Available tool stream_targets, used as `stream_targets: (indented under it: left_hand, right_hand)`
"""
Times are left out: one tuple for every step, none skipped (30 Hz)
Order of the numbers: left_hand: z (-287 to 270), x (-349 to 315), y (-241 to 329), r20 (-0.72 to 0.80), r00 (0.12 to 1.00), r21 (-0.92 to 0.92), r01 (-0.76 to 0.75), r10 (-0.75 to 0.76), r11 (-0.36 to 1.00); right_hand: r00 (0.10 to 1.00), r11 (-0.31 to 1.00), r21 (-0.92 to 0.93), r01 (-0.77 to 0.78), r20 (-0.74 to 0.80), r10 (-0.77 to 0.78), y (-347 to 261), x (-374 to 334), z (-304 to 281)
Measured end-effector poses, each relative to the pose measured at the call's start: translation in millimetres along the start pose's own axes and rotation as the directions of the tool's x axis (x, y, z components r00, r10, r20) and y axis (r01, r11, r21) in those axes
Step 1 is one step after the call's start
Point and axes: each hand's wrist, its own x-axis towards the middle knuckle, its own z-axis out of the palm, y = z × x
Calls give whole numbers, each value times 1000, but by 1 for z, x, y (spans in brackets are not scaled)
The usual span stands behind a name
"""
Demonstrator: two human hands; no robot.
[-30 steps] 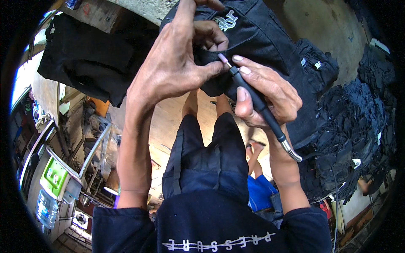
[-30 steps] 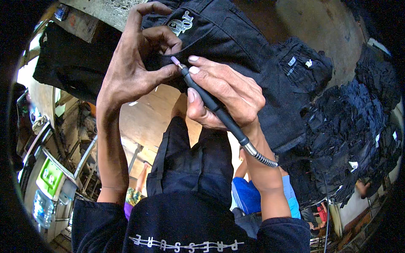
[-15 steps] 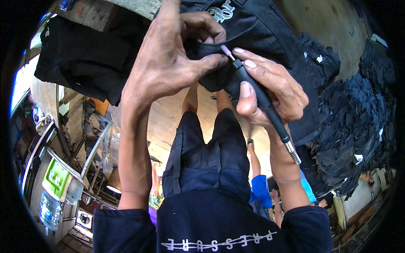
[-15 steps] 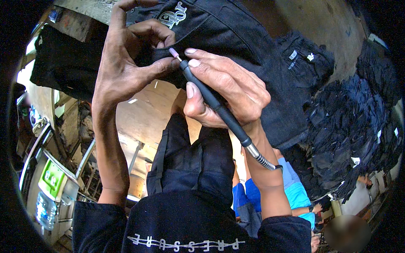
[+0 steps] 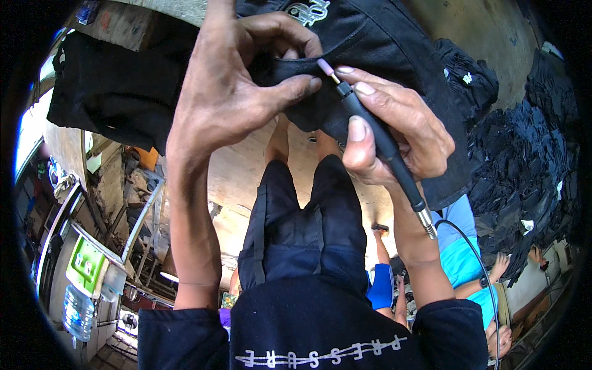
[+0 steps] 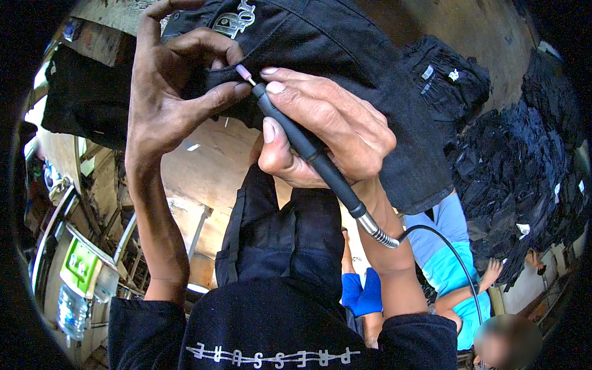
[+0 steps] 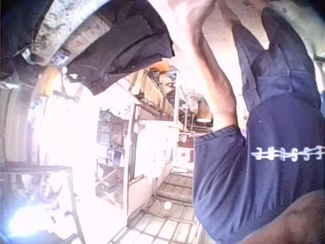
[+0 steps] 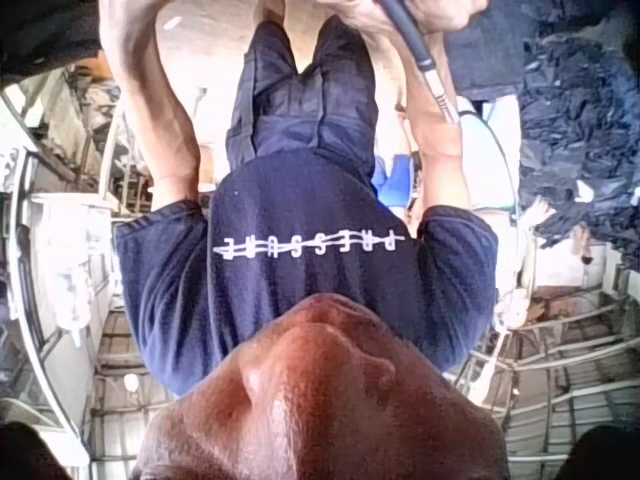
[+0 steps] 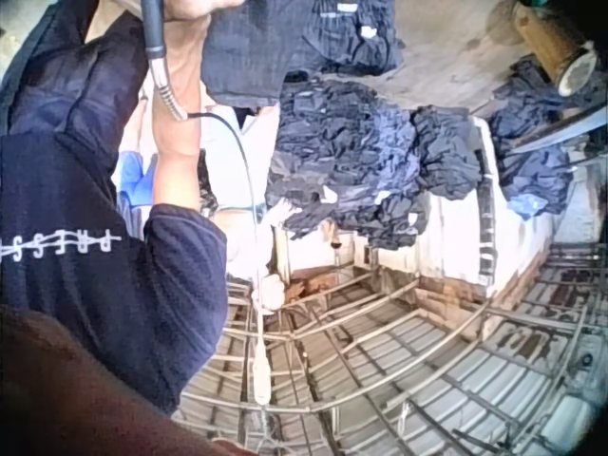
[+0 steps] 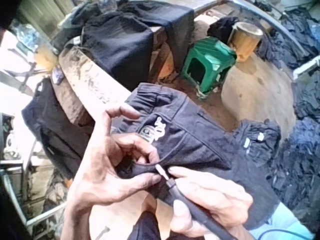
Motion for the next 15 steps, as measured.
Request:
stream_targets:
  left_hand:
    - [-1, 0, 0, 2, 1000, 10, 1, -1, 1000]
    - [-1, -1, 0, 4, 1000, 21, 1, -1, 1000]
    - [-2, -2, 0, 10, 1000, 49, -2, 2, 999]
    - [-2, -2, 0, 15, 1000, 76, -7, 5, 997]
    - [-2, -2, -1, 9, 1000, 72, -9, 9, 997]
    - [-2, -2, -2, 3, 1000, 66, -11, 11, 998]
    - [-1, -1, -3, -2, 1000, 61, -13, 13, 998]
    - [-1, 0, -3, 4, 999, 48, -37, 37, 998]
    - [-1, 1, -5, 10, 998, 35, -61, 61, 997]
    - [-1, 1, -5, 10, 998, 39, -61, 60, 997]
    - [-1, 2, -5, 10, 998, 43, -60, 60, 997]
    - [-1, 0, -4, 3, 999, 63, -34, 34, 997]
    - [-1, -1, -3, -2, 1000, 67, -16, 17, 998]
    - [-1, -3, -2, -7, 1000, 70, 1, -1, 998]
    - [-1, -4, -1, -11, 1000, 56, 7, -7, 998]
  right_hand:
    - [1000, 1000, -2, -11, 4, 11, -1, 0, 0]
    - [1000, 1000, -4, -20, 0, 20, -2, 0, -1]
    - [999, 999, -5, -39, 1, 39, -3, 0, -1]
    - [998, 998, -7, -59, 1, 59, -4, -1, -2]
    - [996, 996, -9, -90, 5, 90, -7, -1, -3]
    - [995, 995, -7, -102, 1, 102, -7, -2, -3]
    - [993, 993, -6, -115, -3, 115, -8, -2, -3]
    - [994, 994, -2, -107, -17, 107, -7, -3, -1]
    - [994, 994, 1, -109, -28, 109, -7, -3, -1]
    - [993, 994, 3, -110, -39, 110, -7, -4, 0]
    - [991, 993, 5, -122, -48, 122, -8, -5, 1]
    - [989, 990, 10, -138, -58, 138, -9, -6, 2]
    - [987, 988, 8, -152, -60, 152, -10, -7, 2]
    - [983, 985, 9, -171, -64, 172, -11, -8, 2]
    - [982, 984, 10, -177, -63, 177, -11, -8, 2]
